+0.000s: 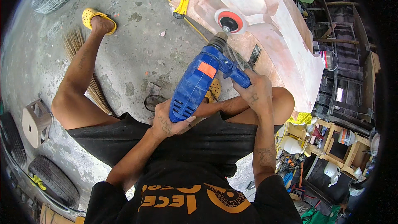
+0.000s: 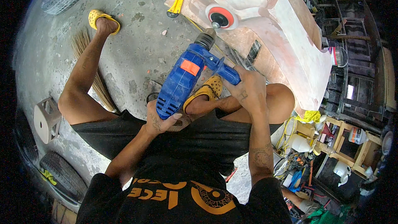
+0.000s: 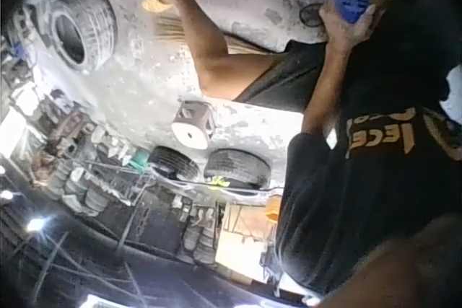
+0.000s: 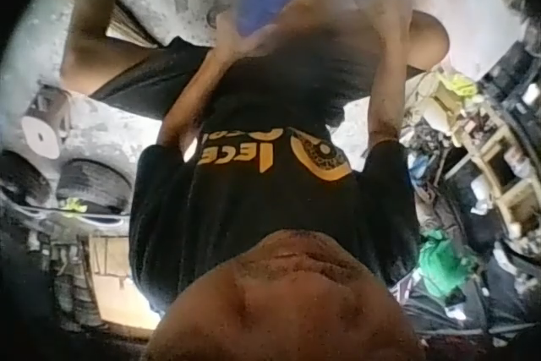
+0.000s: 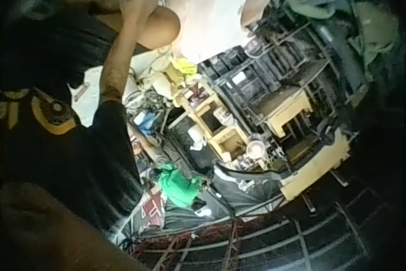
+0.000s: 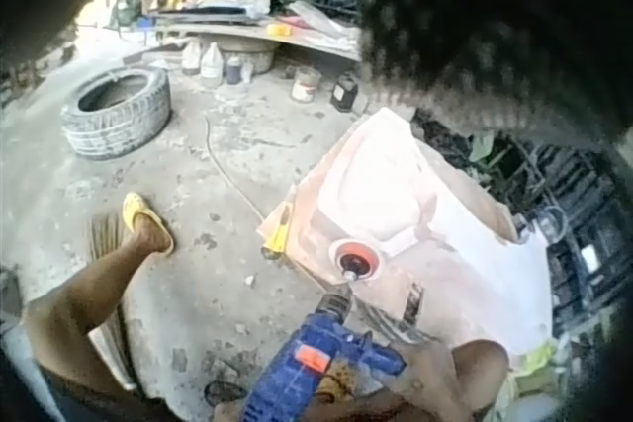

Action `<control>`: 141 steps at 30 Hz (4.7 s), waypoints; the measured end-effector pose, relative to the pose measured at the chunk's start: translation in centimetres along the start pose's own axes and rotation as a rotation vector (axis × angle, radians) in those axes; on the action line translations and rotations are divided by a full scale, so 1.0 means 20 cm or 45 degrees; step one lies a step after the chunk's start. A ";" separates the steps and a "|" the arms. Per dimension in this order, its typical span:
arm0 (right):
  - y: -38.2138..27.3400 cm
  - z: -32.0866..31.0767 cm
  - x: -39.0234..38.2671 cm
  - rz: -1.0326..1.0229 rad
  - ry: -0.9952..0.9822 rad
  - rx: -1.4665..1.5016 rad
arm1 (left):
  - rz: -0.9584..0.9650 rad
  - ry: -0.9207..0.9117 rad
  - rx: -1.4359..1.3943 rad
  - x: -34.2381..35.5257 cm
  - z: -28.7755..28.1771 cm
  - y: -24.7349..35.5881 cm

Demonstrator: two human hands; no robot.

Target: Sanding and shaping a custom fiberglass automotive part using a power drill with a sanding disc attachment.

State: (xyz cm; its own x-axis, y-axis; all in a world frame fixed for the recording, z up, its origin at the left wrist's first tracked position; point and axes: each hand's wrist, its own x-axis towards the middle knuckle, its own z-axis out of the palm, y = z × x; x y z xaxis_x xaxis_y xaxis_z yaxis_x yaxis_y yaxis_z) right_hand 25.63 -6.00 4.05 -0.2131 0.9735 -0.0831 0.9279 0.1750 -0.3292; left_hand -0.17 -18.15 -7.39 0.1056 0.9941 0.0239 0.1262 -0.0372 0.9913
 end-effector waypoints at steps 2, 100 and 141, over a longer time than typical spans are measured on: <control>0.01 0.00 0.00 -0.002 -0.003 -0.004 | 0.004 -0.001 0.013 0.00 0.01 0.00; 0.00 0.00 0.12 -0.139 -0.107 -0.045 | -0.036 0.213 -0.070 -0.02 0.04 0.03; -0.07 -0.02 0.11 -0.060 -0.033 -0.059 | 0.073 0.171 -0.056 0.01 0.02 -0.02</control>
State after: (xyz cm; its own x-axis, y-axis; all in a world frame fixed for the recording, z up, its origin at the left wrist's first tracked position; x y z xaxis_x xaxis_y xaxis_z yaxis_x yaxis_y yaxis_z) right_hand 24.06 -4.09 4.70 -0.2643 0.9599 -0.0933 0.9297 0.2278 -0.2894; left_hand 0.14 -18.02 -7.77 -0.0217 0.9953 0.0948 0.0800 -0.0928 0.9925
